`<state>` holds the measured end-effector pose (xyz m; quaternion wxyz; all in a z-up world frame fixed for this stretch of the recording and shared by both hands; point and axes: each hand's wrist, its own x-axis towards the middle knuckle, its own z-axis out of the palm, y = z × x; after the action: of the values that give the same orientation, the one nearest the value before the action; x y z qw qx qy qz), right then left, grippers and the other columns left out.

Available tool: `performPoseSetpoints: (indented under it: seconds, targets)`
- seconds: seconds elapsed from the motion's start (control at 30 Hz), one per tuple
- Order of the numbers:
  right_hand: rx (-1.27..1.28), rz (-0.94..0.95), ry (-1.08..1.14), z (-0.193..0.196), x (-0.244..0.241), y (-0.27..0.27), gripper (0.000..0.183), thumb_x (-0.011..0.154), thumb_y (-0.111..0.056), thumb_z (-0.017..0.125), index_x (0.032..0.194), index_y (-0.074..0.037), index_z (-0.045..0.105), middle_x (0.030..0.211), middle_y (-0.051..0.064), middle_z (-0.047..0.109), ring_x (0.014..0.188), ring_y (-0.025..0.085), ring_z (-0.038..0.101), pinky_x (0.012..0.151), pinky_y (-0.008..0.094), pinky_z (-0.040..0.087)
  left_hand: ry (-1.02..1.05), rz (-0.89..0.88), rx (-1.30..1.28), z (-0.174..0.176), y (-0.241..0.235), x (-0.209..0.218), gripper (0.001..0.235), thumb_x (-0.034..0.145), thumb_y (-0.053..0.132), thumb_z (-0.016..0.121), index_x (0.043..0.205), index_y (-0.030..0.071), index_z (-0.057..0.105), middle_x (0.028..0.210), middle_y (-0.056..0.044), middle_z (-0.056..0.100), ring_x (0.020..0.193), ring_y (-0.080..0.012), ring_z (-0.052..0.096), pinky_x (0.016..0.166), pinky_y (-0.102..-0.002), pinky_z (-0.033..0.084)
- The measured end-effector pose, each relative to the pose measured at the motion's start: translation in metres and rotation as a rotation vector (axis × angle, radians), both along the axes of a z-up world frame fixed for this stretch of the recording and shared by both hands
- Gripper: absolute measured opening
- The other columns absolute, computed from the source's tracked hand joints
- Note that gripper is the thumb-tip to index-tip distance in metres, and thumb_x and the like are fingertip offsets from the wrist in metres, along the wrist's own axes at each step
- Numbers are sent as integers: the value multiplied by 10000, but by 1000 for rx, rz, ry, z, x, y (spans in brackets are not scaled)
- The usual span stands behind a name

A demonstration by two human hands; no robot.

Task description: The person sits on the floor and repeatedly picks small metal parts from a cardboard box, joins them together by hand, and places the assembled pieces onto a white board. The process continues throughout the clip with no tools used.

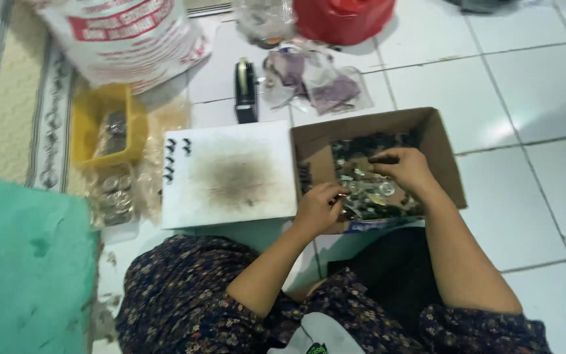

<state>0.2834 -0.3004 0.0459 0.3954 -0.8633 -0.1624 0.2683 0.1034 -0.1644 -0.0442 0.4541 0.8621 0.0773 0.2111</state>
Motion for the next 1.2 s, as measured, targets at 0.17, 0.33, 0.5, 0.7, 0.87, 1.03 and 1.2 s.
performPoseSetpoints:
  seconds: [0.17, 0.33, 0.5, 0.7, 0.87, 1.03, 1.2]
  targets:
    - [-30, -130, 55, -25, 3, -47, 309, 811, -152, 841, 1085, -22, 783, 1118, 281, 717, 849, 346, 746, 645, 389, 601, 144, -78, 55, -37, -24, 51, 212, 858, 26, 667, 1033, 112, 752, 964, -121, 710, 952, -353, 714, 835, -418, 605]
    - [-316, -53, 37, -121, 48, -65, 360, 703, -144, 912, 1050, -105, 827, 1094, 208, 767, 987, 365, 745, 730, 431, 636, 364, -134, 289, -56, -42, 78, 201, 848, 68, 650, 1012, 116, 755, 944, -105, 699, 920, -298, 730, 782, -383, 615]
    - [-615, -163, 16, -156, 67, -72, 317, 835, -155, 776, 1109, 3, 788, 1074, 298, 743, 969, 428, 740, 724, 520, 626, 537, -84, 501, -94, -46, 97, 104, 825, -20, 648, 891, -6, 727, 887, -172, 659, 854, -310, 697, 695, -405, 625]
    - [-652, -251, 56, -158, 65, -71, 319, 860, -90, 715, 1130, 79, 738, 1037, 330, 730, 920, 452, 735, 722, 530, 617, 535, -36, 532, -121, -42, 98, 68, 819, -52, 653, 834, -26, 714, 786, -160, 637, 768, -264, 680, 615, -355, 617]
    - [-665, -213, 41, -135, 57, -65, 289, 887, -59, 672, 1125, 90, 738, 1031, 311, 740, 970, 443, 730, 795, 540, 603, 525, -86, 516, -99, -40, 92, 116, 870, -62, 624, 894, -50, 737, 864, -196, 652, 810, -274, 681, 674, -354, 620]
    - [-451, -58, -52, -64, 15, -35, 245, 893, -18, 681, 1103, 94, 735, 1056, 309, 736, 1062, 452, 705, 900, 544, 567, 532, -90, 443, -103, -40, 92, 146, 889, -40, 592, 927, -47, 733, 957, -213, 657, 885, -343, 703, 740, -428, 623]
    - [-181, 291, 54, -127, 39, -34, 257, 816, -147, 826, 1055, -51, 818, 1084, 236, 779, 1130, 441, 685, 969, 504, 533, 514, 29, 113, -94, -31, 93, 142, 885, 58, 660, 991, 53, 754, 935, -124, 661, 893, -283, 707, 756, -356, 607]
